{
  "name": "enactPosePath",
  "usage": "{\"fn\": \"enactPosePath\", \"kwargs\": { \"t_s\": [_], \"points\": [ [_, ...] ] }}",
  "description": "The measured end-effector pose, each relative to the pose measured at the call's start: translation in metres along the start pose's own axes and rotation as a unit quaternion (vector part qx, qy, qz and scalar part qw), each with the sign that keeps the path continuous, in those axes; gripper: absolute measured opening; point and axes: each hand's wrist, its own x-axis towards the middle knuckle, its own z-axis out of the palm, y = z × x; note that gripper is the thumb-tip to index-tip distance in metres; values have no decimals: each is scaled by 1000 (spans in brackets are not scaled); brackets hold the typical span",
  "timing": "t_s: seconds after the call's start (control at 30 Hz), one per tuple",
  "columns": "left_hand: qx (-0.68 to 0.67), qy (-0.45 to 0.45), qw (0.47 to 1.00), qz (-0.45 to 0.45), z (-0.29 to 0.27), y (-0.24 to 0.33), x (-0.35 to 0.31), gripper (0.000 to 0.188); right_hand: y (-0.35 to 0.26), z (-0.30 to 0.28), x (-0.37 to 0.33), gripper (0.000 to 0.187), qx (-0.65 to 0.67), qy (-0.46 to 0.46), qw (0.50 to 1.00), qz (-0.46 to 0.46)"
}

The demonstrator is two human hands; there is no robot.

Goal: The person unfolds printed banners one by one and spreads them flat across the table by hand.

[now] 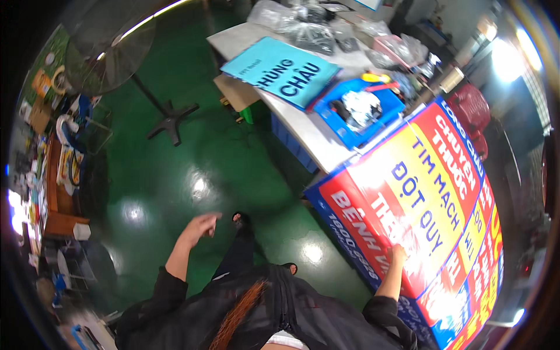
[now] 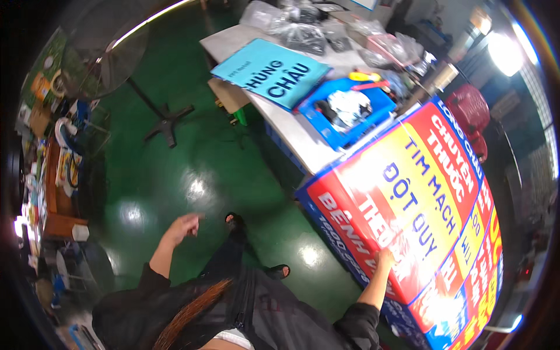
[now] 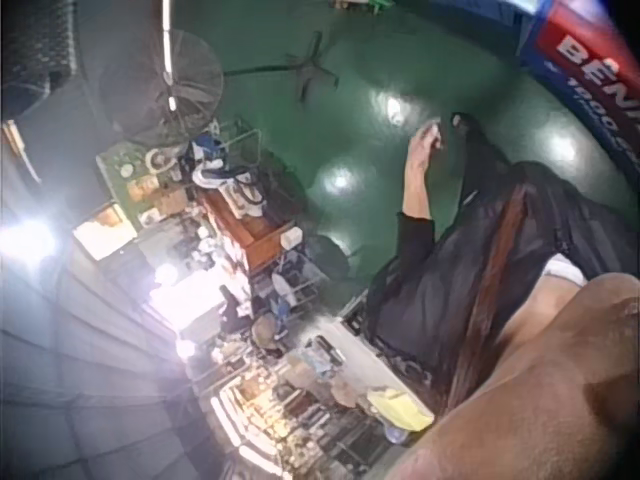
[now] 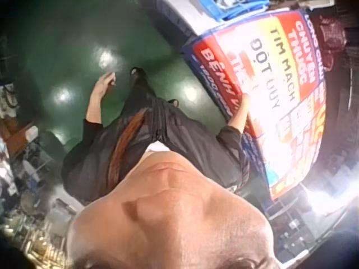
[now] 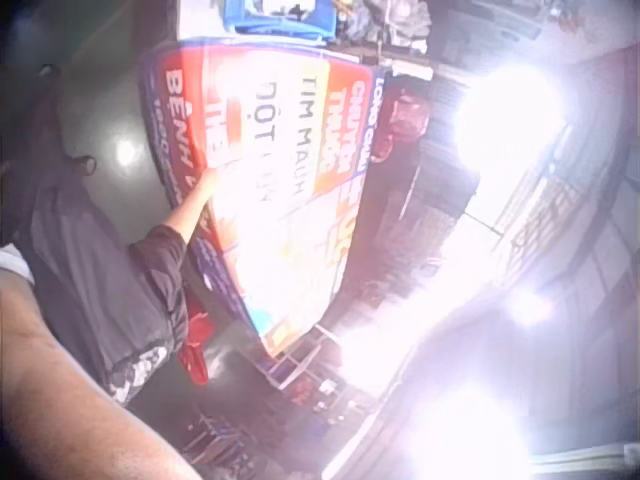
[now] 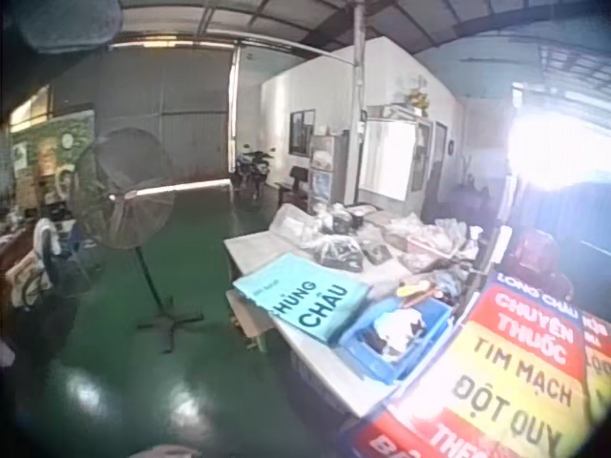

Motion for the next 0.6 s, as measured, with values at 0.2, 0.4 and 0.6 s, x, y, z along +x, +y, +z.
{"fn": "enactPosePath", "kwargs": {
  "t_s": [0.2, 0.4, 0.6],
  "points": [
    [-219, -420, 713, 517, 3, 255, -50, 25, -200, -50, -102, 37, 32, 93, 975, -201],
    [-213, -465, 577, 637, -48, 323, -34, 43, -373, -48, -188, 37, 162, -41, 896, -411],
    [-253, -459, 538, 660, -103, 340, 13, 15, -428, -80, -189, 37, 101, -31, 902, -418]
  ]
}}
